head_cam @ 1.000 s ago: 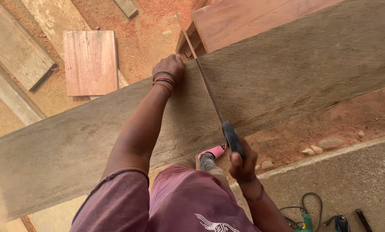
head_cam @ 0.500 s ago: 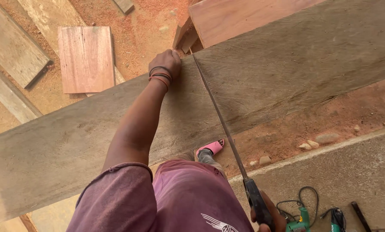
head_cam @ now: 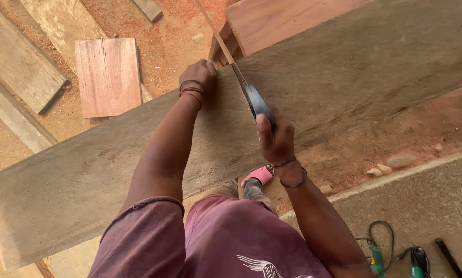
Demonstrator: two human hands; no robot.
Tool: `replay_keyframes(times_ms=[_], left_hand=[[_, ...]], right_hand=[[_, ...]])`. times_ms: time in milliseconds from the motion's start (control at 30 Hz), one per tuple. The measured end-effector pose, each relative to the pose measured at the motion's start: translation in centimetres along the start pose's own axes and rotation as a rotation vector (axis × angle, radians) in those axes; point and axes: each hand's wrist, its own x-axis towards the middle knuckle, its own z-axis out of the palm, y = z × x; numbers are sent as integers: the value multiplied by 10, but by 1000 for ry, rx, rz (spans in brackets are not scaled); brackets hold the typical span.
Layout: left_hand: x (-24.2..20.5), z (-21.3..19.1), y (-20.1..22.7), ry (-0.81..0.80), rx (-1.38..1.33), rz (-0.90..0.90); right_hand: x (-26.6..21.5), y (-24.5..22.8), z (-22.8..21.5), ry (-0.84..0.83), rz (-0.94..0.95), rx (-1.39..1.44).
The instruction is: Manually sawing through a large wooden plank.
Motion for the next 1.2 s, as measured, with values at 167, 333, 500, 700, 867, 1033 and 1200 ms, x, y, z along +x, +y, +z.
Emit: replay_keyframes(times_ms=[167, 333, 500, 700, 867, 1033, 1200], left_hand=[[5, 13, -9, -36, 20, -20], [9, 18, -7, -15, 17, -25], [8, 17, -5, -28, 20, -48], [3, 10, -3, -3, 18, -33], [10, 15, -7, 7, 31, -3], [7, 19, -8, -27, 57, -27], [12, 18, -3, -36, 37, -77]], right_hand=[[-189, -19, -88, -20, 172, 113], [-239, -23, -118, -7, 338, 124], [-77, -6, -34, 26, 8, -50], [38, -8, 20, 77, -55, -73], [-92, -19, -50, 7, -67, -1], [-301, 60, -136, -175, 243, 102], [-164, -20, -81, 32, 75, -33]])
